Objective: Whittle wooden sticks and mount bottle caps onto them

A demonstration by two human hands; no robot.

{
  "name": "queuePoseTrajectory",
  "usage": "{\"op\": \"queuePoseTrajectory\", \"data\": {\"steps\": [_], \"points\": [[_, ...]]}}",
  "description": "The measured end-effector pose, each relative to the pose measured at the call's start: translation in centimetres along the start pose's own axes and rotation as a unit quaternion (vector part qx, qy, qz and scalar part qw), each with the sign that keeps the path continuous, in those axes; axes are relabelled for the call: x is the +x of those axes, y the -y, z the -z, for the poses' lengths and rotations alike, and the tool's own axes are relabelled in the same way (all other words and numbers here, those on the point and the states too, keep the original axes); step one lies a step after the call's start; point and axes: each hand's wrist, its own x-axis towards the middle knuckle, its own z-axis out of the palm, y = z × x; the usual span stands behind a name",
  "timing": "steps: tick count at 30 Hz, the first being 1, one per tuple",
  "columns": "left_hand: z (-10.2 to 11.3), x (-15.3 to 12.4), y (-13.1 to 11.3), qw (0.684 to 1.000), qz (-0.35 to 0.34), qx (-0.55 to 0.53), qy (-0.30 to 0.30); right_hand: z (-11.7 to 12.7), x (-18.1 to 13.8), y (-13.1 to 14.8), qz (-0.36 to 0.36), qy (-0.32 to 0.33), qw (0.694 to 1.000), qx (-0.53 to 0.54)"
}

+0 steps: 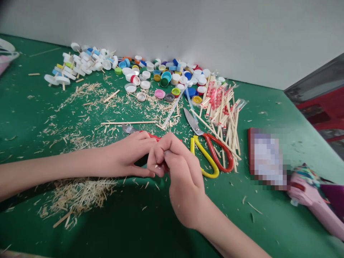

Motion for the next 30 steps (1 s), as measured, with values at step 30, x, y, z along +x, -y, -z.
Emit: {"op": "queuePoseTrajectory", "data": {"steps": [30], "points": [[0.6,1.3,-1.7,0.988,-0.083,-0.104,-0.080,0.2,0.8,-0.5,0.058,-0.064,0.981,-0.172]]}}
